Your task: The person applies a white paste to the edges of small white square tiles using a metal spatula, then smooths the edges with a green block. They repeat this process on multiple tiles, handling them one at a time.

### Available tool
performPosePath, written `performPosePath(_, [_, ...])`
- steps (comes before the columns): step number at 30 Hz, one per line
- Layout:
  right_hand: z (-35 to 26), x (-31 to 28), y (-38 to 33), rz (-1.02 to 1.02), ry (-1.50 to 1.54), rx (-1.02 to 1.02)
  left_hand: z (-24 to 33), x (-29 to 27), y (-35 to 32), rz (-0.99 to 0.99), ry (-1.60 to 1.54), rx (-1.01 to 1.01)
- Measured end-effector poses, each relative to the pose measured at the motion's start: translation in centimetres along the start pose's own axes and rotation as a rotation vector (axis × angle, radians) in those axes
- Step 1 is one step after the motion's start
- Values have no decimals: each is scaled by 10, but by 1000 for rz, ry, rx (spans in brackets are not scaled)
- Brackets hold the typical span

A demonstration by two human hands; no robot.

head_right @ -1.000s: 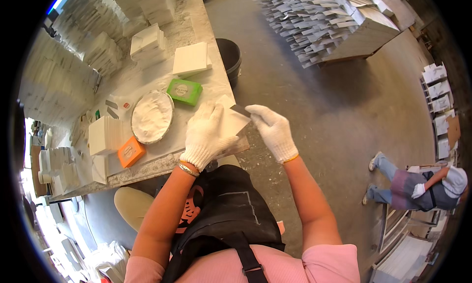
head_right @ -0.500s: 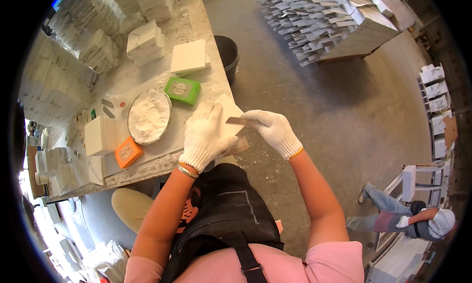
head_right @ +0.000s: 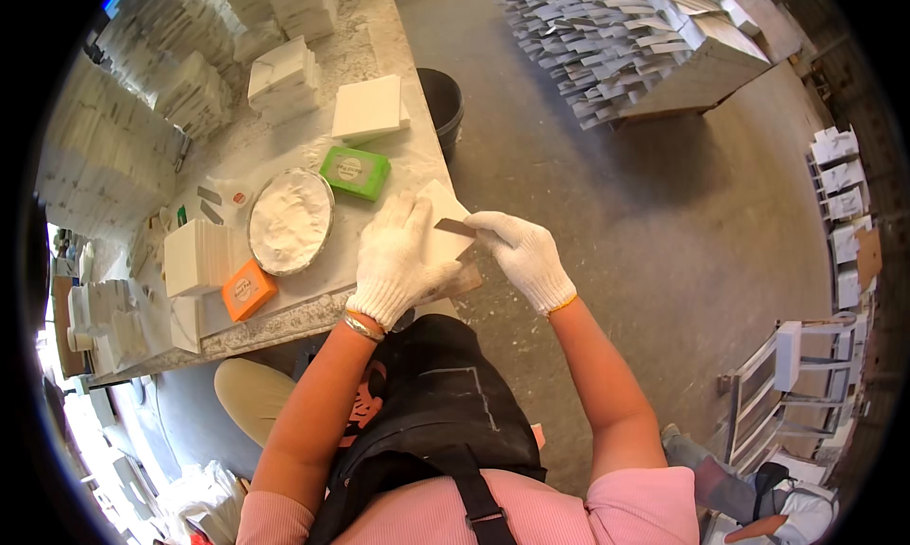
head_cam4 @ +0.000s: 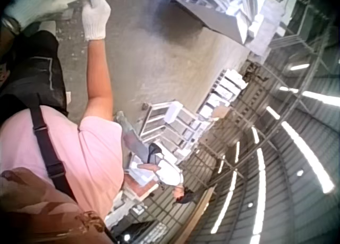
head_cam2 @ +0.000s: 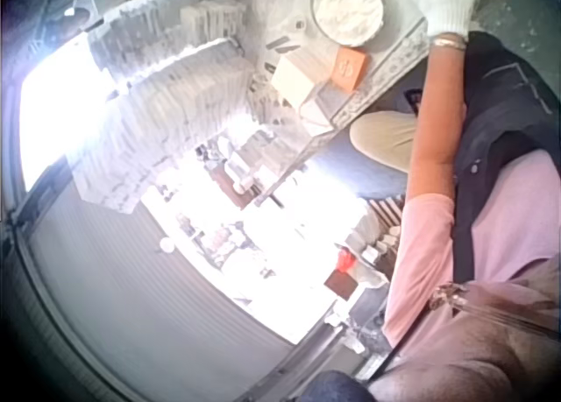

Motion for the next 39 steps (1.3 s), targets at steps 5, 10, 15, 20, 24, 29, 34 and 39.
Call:
performPosePath(5, [1, -2, 0, 100, 86, 5, 2, 0, 0, 79, 15, 37])
performPosePath(10, [-2, 11, -10, 36, 18, 54, 4, -5, -1, 140, 11, 65])
performPosePath(15, [2, 18, -11, 7, 86, 118, 4, -6, -4, 238, 43, 102])
performPosePath(20, [3, 5, -27, 81, 208, 185, -2, -1, 2, 44, -48, -20])
performPosePath(24, [8, -10, -51, 98, 518, 447, -11, -15, -6, 148, 117, 3])
performPosePath(29, [-4, -18, -75, 170, 611, 450, 22, -23, -19, 143, -80, 43])
performPosePath(34, [-26, -24, -94, 209, 515, 324, 57, -16, -34, 132, -360, -9])
performPosePath(39, [-50, -40, -115, 215, 499, 363, 53, -11, -39, 164, -429, -94])
Point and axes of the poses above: each hand's wrist, its own y-axis towards the middle knuckle, its own x-axis out of the palm, z = x × y, the point moved 10 cm from there along y, towards the middle knuckle, and after that the axes turned 5 degrees about -x, right-handed, at the moved point
